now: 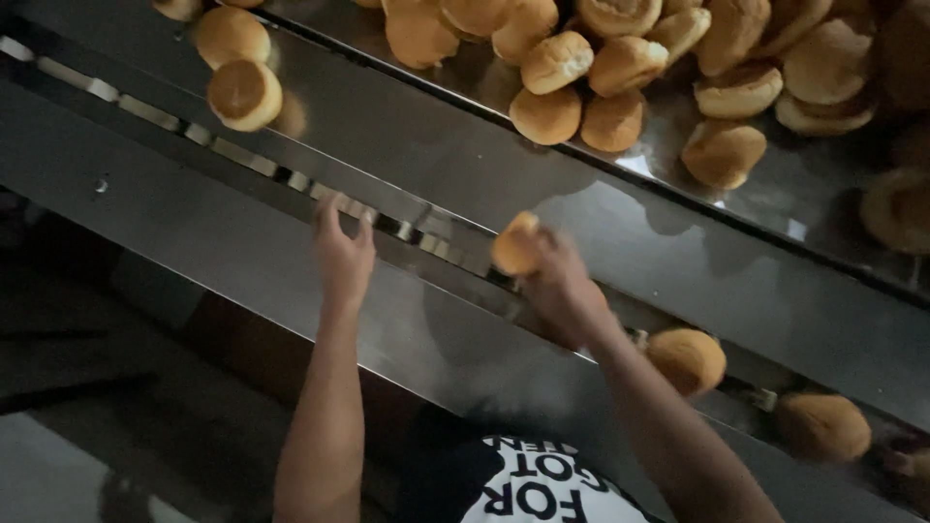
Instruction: The person repeatedly picks up round bread buns from a pile on a stainless steel conveyor belt and places them into designated slots on a lower belt. The hands handle the buns one at a time, orienting them before placement. The task continues throughout the clip with no other objects or tools used.
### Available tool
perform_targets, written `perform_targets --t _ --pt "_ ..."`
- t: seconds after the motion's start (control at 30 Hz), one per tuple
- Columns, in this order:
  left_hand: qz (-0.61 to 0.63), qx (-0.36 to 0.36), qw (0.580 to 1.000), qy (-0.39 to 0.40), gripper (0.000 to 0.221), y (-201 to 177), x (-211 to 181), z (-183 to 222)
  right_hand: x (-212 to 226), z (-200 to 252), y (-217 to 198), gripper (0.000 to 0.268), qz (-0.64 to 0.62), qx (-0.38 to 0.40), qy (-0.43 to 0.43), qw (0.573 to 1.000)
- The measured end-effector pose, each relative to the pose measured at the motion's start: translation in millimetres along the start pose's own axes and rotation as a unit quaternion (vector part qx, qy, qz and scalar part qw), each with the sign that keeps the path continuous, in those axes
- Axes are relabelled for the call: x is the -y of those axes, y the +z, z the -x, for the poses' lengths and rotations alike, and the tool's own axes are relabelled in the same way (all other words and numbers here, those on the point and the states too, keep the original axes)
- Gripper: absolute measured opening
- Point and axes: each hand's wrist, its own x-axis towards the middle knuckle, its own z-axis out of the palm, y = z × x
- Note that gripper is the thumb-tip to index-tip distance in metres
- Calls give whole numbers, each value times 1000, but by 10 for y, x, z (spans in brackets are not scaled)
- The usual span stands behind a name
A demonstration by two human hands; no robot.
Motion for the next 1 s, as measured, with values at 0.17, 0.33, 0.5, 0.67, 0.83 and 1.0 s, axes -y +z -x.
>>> perform_targets --t 0.17,0.33,0.5,0.67,0.83,1.0 --pt "-22 -33 999 -9 63 -175 237 -822 594 -180 4 46 -345 124 121 923" --pt "-126 -51 990 26 88 -156 835 -1802 754 -238 -402 73 -300 196 235 904" --pt "-160 100 981 -44 86 -236 1185 -2469 841 81 -649 70 -244 85 359 897" --pt "-60 166 984 -24 66 -209 828 -2169 1100 -39 -617 74 -294 -7 486 823" --pt "154 400 884 -185 67 -513 -295 -941 1189 -492 -521 96 -569 -37 572 590" --pt "144 546 825 -33 52 300 -31 -263 1155 -621 -515 68 -603 -143 670 408"
